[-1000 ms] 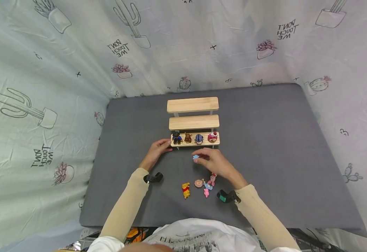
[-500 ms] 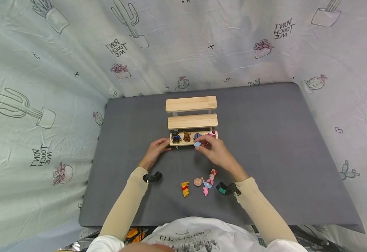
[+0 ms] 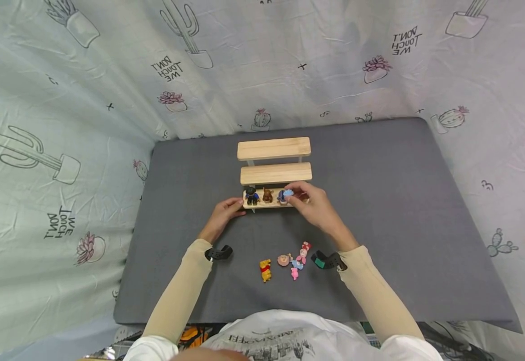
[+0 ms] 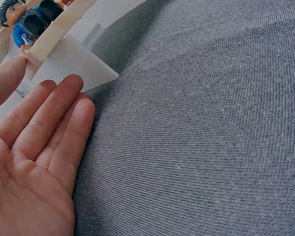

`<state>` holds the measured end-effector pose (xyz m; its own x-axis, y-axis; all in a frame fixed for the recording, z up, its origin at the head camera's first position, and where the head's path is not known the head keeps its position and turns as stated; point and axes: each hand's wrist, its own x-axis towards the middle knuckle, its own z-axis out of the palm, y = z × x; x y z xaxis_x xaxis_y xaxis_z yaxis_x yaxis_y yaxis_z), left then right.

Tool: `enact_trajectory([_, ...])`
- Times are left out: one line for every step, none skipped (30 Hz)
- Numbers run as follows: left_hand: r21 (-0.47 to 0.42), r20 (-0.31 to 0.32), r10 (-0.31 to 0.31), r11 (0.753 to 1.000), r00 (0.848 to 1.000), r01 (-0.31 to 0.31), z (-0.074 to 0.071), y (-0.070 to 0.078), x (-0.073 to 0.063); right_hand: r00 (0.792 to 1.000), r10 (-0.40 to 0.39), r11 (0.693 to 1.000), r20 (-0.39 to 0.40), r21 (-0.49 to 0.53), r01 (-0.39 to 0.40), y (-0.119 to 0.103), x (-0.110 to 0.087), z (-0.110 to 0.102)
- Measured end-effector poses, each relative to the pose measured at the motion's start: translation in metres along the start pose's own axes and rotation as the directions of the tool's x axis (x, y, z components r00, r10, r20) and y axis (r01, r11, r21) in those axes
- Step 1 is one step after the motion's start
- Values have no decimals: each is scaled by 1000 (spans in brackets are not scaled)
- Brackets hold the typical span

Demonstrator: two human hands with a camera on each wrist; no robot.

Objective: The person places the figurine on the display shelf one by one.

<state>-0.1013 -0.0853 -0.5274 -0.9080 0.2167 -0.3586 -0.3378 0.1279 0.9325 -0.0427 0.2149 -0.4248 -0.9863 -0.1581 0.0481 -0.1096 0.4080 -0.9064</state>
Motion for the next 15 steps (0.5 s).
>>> enact_trajectory([1, -1, 0, 1000, 1000, 0, 0, 0, 0, 1000, -3, 1000, -2, -3, 3, 0, 1, -1])
enact_trajectory([1, -2, -1, 1000, 1000, 1, 0, -1, 0, 1000, -5, 1000, -4, -8, 5, 1, 1, -1])
enact_trajectory([2, -5, -3, 1000, 1000, 3, 0, -1, 0, 1000, -7, 1000, -7, -13, 7, 1, 2, -2])
enact_trajectory([1, -8, -4, 1000, 1000, 4, 0, -1, 1, 1000, -8, 1000, -7, -16, 8, 1, 3, -3])
enact_trajectory([-2, -10, -3, 1000, 1000, 3, 0, -1, 1, 1000, -9, 1000, -9, -18, 8, 1, 4, -4])
enact_trajectory([-3, -12, -2, 1000, 1000, 2, 0, -1, 1, 1000, -10, 1000, -11, -19, 10, 1, 5, -5])
enact_trajectory([-5, -14, -1, 1000, 1000, 1, 0, -1, 1, 1000, -10, 1000, -13, -19, 9, 2, 6, -6])
enact_trajectory([-6, -14, 0, 1000, 1000, 0, 1, -1, 1, 1000, -12, 1000, -17, -16, 12, 2, 7, -8])
enact_trajectory([-7, -14, 1, 1000, 1000, -1, 1, -1, 1, 1000, -15, 1000, -22, -15, 14, 3, 8, -9])
enact_trajectory([-6, -13, 2, 1000, 1000, -2, 1, -1, 1, 999, -16, 1000, -27, -12, 16, 3, 10, -10])
enact_trajectory([-3, -13, 3, 1000, 1000, -3, 1, -1, 1, 999, -18, 1000, -34, -12, 18, 3, 11, -11])
enact_trajectory([-2, -12, 4, 1000, 1000, -4, 1, -1, 1, 999, -22, 1000, -41, -13, 21, 3, 12, -12])
enact_trajectory([0, -12, 4, 1000, 1000, -4, 1, -1, 0, 999, -24, 1000, -48, -15, 23, 4, 13, -13])
enact_trajectory([1, -11, 4, 1000, 1000, -4, 1, 0, 0, 998, -24, 1000, -55, -19, 23, 3, 14, -14])
enact_trajectory([1, -10, 4, 1000, 1000, -4, 1, 0, 0, 998, -24, 1000, -61, -22, 22, 3, 15, -14])
